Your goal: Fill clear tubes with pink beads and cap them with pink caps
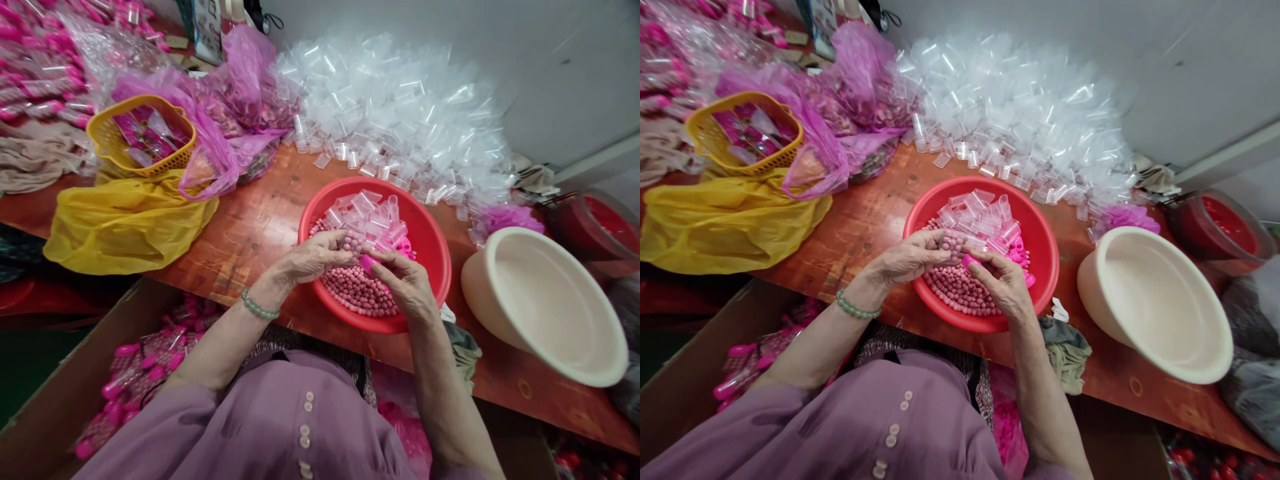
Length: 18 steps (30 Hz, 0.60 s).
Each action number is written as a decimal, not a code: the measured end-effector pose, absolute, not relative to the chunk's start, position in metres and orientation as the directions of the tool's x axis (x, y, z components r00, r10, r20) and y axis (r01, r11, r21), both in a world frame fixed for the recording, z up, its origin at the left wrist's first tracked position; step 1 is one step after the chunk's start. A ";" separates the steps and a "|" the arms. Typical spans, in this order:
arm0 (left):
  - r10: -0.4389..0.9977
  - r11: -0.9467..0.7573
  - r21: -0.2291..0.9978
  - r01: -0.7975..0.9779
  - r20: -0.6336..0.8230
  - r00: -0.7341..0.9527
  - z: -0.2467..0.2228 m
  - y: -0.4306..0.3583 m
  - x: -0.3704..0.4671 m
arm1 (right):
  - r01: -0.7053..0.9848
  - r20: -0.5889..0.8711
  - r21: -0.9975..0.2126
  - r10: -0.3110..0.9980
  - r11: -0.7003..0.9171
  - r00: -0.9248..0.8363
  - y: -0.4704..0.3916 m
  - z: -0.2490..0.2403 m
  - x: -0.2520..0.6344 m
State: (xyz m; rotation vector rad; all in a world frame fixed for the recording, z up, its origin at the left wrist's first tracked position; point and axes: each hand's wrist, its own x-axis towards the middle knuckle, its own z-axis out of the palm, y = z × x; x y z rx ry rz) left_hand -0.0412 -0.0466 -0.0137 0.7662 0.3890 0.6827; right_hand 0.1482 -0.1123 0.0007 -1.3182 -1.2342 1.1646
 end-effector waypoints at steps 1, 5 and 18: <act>0.692 0.516 0.745 -0.422 -0.073 0.718 -0.015 -0.046 -0.040 | 0.105 -0.019 -0.994 0.999 -0.024 0.046 -0.112 -0.002 0.148; 0.709 0.501 0.751 -0.431 -0.069 0.702 -0.018 -0.045 -0.037 | 0.171 0.064 -0.984 0.996 0.052 0.066 -0.110 -0.012 0.150; 0.582 0.545 0.774 -0.322 -0.074 0.809 -0.015 -0.043 -0.040 | 0.300 0.268 -0.927 0.957 0.224 0.113 -0.078 0.019 0.135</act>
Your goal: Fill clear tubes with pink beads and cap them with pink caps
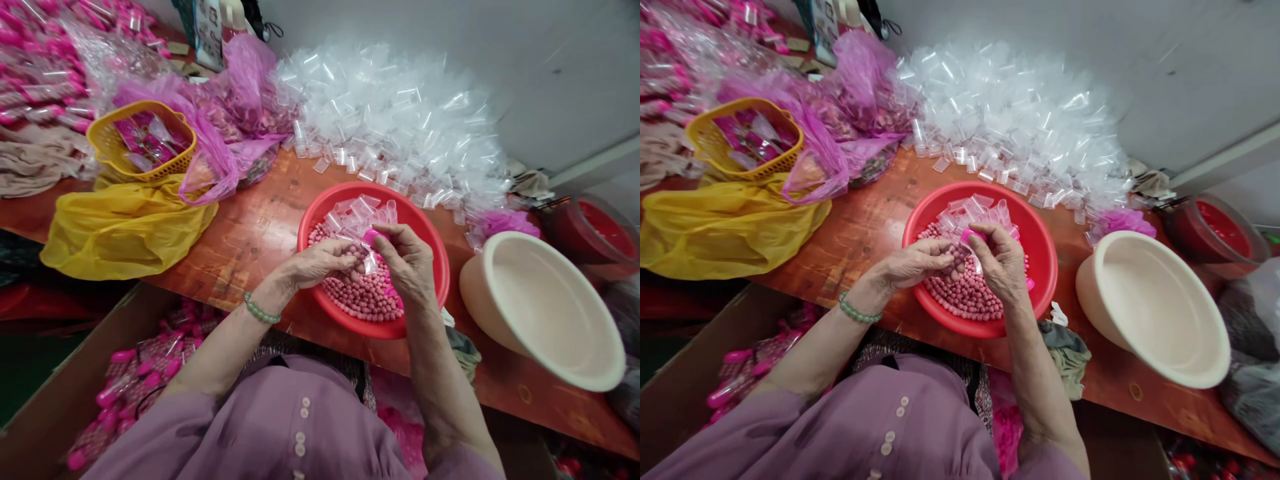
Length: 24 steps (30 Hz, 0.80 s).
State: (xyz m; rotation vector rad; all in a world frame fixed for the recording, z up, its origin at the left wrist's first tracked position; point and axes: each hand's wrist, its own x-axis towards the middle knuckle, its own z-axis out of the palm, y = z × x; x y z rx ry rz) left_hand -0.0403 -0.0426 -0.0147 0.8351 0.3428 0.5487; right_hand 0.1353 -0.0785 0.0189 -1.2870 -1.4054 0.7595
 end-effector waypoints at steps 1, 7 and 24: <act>0.575 0.547 0.772 -0.325 -0.064 0.816 -0.015 -0.042 -0.040 | 0.300 0.278 -0.923 0.956 0.239 0.093 -0.077 0.018 0.133; 0.570 0.562 0.752 -0.344 -0.051 0.820 -0.015 -0.041 -0.041 | 0.406 0.293 -0.878 0.955 0.253 0.040 -0.077 0.017 0.138; 0.590 0.578 0.739 -0.346 -0.086 0.803 -0.012 -0.042 -0.041 | 0.434 0.309 -0.862 0.950 0.262 0.040 -0.077 0.022 0.141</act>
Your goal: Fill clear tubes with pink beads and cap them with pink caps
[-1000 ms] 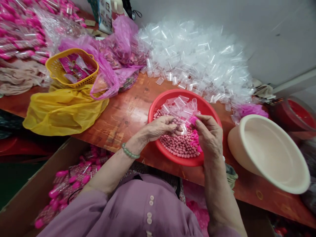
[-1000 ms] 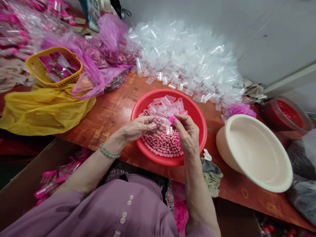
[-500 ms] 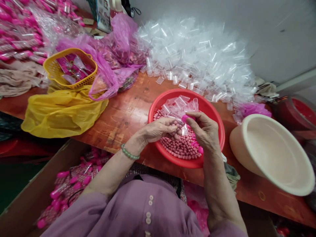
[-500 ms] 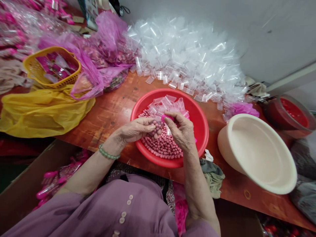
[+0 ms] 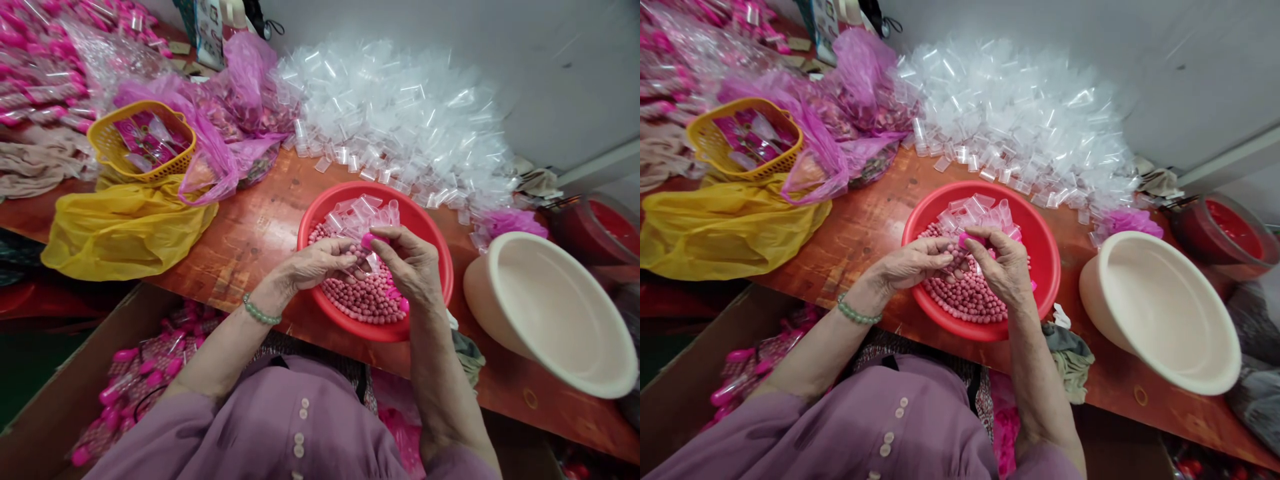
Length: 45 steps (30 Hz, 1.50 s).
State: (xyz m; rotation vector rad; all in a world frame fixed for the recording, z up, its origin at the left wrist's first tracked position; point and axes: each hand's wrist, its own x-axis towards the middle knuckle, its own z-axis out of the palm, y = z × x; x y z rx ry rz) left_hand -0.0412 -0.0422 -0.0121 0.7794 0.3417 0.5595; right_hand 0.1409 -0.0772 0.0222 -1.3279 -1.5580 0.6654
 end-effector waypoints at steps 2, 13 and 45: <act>0.588 0.587 0.731 -0.348 -0.088 0.804 -0.011 -0.042 -0.042 | 0.454 0.320 -0.844 0.947 0.286 -0.003 -0.077 0.023 0.143; 0.569 0.630 0.664 -0.403 -0.040 0.822 -0.017 -0.037 -0.044 | 0.536 0.338 -0.809 0.937 0.239 0.092 -0.080 0.028 0.155; 0.534 0.653 0.635 -0.414 0.002 0.845 -0.017 -0.038 -0.045 | 0.175 0.186 -0.972 0.966 0.155 0.180 -0.071 0.014 0.128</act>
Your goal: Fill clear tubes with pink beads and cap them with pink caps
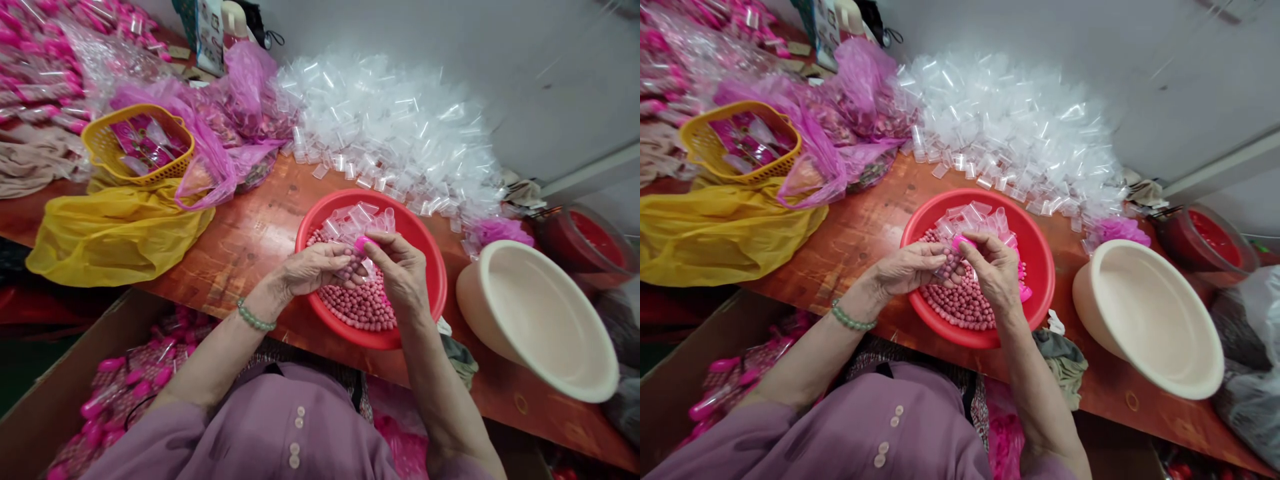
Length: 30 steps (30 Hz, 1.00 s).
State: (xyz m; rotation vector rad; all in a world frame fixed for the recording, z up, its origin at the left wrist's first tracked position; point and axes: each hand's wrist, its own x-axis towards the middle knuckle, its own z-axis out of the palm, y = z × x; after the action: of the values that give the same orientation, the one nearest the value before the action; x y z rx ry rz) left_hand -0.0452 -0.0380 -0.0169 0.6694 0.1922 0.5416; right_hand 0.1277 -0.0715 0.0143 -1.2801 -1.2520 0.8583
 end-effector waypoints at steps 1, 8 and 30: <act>0.533 0.651 0.638 -0.412 0.002 0.846 -0.017 -0.038 -0.045 | 0.226 0.208 -0.959 0.965 0.170 0.158 -0.072 0.015 0.130; 0.530 0.641 0.664 -0.386 -0.019 0.848 -0.017 -0.040 -0.044 | 0.515 0.251 -0.799 0.950 0.311 -0.184 -0.070 0.042 0.154; 0.573 0.593 0.716 -0.368 -0.054 0.818 -0.008 -0.042 -0.042 | 0.254 0.174 -0.959 0.966 0.123 0.190 -0.077 0.028 0.142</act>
State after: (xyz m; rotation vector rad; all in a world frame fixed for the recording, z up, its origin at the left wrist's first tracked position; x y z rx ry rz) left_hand -0.0424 -0.0419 -0.0079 0.7580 0.2931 0.5563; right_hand 0.1422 -0.0772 0.0281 -1.3595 -1.2873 0.8172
